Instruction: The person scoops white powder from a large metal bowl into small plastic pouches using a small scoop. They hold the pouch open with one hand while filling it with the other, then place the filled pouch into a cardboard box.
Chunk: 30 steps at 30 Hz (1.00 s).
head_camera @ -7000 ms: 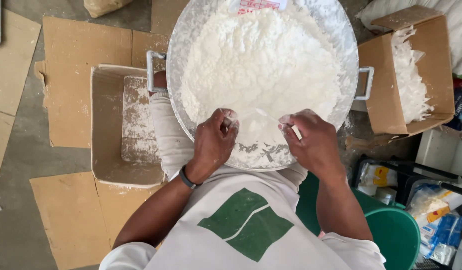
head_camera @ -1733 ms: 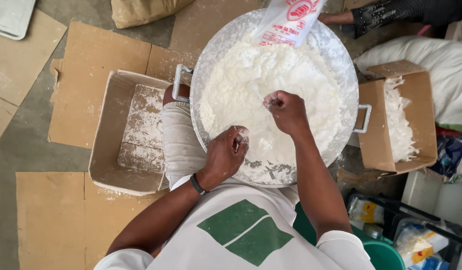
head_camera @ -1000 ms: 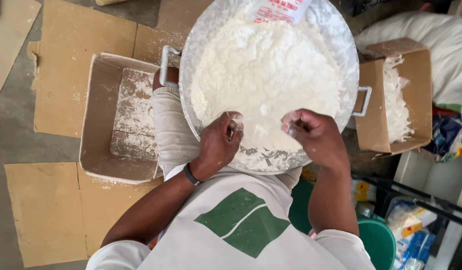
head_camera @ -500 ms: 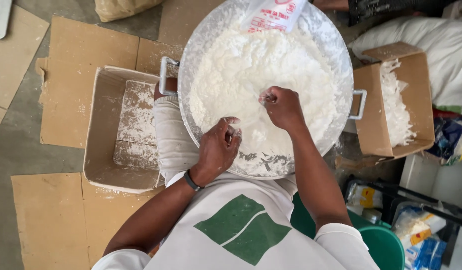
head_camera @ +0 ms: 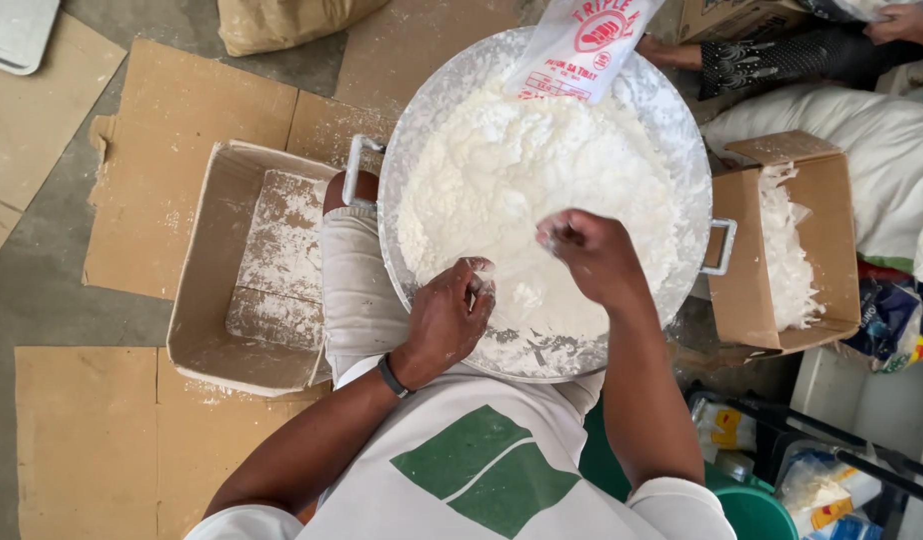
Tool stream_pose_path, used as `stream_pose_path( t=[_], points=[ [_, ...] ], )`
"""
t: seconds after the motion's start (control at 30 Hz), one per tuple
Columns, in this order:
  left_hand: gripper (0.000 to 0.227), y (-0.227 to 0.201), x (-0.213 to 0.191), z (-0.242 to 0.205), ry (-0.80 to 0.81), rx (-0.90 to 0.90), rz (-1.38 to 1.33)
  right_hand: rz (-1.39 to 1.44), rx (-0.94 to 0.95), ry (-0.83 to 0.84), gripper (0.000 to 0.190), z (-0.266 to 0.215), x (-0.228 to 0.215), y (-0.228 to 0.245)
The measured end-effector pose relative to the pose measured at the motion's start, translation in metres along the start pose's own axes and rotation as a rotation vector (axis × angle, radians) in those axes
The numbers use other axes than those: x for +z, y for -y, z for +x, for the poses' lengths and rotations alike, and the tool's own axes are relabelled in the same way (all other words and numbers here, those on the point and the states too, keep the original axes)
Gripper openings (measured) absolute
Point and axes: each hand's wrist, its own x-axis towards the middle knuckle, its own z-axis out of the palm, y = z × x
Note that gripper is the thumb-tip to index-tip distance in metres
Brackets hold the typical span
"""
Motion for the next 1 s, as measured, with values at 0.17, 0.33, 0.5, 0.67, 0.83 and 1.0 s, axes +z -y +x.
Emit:
stream_pose_path(
  t=[0.17, 0.33, 0.5, 0.67, 0.83, 1.0],
  points=[
    [0.026, -0.006, -0.003, -0.002, -0.008, -0.048, -0.017, 0.022, 0.014, 0.044, 0.008, -0.09, -0.033, 0.087],
    [0.028, -0.018, -0.006, -0.005, 0.041, -0.132, -0.033, -0.598, -0.04, -0.002, 0.014, -0.111, -0.025, 0.061],
    [0.029, -0.011, -0.003, -0.007, -0.03, -0.124, 0.019, -0.645, -0.022, -0.119, 0.015, -0.115, -0.009, 0.027],
    [0.022, -0.018, -0.008, -0.007, -0.016, 0.018, 0.061, -0.637, 0.254, 0.098, 0.018, -0.115, -0.008, 0.051],
    [0.025, -0.007, -0.004, -0.008, 0.049, -0.024, 0.117, -0.488, 0.244, 0.095, 0.025, -0.112, 0.007, 0.018],
    [0.021, 0.004, -0.009, -0.01, 0.005, 0.202, 0.121, -0.157, 0.33, -0.254, 0.042, -0.155, -0.053, 0.009]
  ],
)
